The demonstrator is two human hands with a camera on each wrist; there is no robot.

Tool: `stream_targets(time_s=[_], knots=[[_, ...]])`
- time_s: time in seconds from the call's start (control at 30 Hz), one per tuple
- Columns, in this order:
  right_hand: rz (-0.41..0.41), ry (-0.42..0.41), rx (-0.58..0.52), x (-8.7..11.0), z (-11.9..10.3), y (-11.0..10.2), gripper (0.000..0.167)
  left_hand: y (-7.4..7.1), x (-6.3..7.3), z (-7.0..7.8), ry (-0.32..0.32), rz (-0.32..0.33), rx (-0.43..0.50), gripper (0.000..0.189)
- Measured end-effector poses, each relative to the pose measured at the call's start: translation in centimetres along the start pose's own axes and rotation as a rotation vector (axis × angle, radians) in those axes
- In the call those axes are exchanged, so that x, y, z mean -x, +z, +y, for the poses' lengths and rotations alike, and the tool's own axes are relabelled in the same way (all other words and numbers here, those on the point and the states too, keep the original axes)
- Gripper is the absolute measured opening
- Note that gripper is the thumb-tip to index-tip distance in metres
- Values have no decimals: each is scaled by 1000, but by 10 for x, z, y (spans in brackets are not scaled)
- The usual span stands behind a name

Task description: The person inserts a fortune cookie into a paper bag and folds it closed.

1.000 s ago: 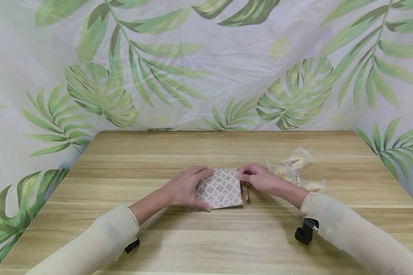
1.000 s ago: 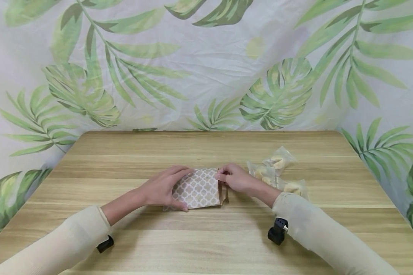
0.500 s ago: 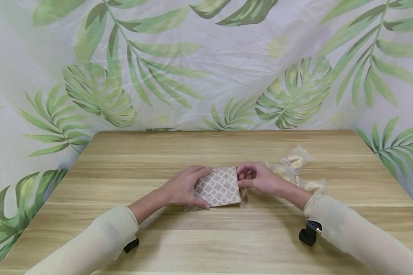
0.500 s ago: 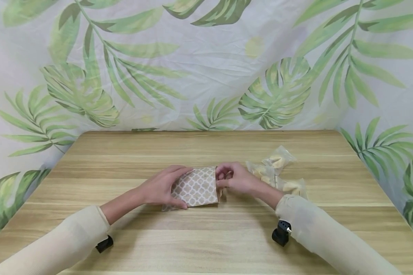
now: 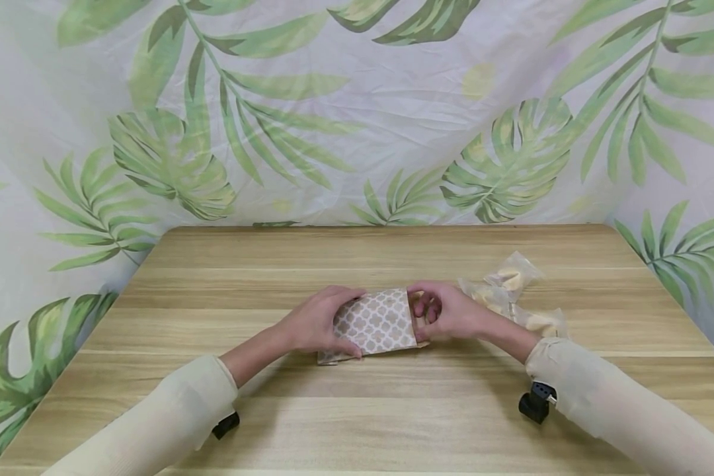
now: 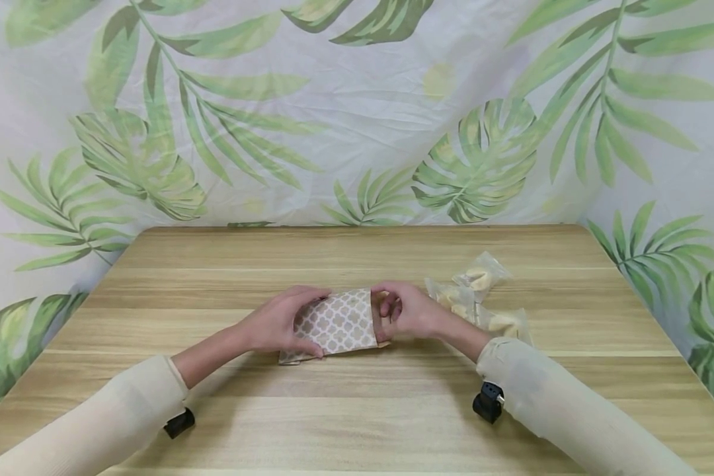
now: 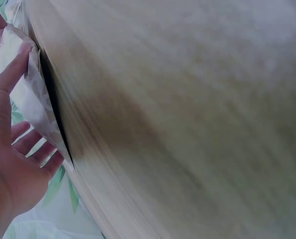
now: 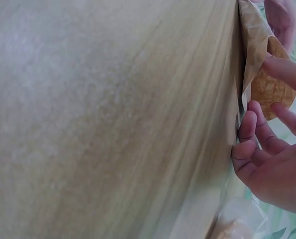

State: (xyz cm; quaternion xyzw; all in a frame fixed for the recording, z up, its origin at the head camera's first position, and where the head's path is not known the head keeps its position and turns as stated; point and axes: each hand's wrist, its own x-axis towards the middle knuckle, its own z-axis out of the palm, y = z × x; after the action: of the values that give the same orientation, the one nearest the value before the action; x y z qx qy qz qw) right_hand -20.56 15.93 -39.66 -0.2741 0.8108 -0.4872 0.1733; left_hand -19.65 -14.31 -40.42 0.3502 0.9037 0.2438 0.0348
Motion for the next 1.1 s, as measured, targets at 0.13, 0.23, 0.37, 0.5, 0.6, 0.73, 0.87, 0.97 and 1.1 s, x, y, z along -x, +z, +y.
stream_targets(time_s=[0.13,0.23,0.37,0.5,0.6,0.73,0.87,0.97,1.1], knots=[[-5,12,27,1,0,0,76,1,1,-1,-16,9,29,100],[4,10,35,2,1,0,65,1,2,-1,-23,10,31,97],[29,12,37,2,3,1,35,1,2,1,-25,0,32,99],[41,35,41,3,0,2,14,1,1,3,1,-22,-9,105],[45,73,44,3,-3,3,9,1,2,5,22,-42,-50,111],[51,118,44,2,-5,6,9,2,2,5,32,-48,-75,111],[46,129,35,2,-6,7,8,3,2,4,33,-35,-83,107],[38,128,21,2,-7,7,8,4,2,3,30,-32,-88,107],[21,133,-23,2,-8,8,8,4,3,3,32,-34,-100,108]])
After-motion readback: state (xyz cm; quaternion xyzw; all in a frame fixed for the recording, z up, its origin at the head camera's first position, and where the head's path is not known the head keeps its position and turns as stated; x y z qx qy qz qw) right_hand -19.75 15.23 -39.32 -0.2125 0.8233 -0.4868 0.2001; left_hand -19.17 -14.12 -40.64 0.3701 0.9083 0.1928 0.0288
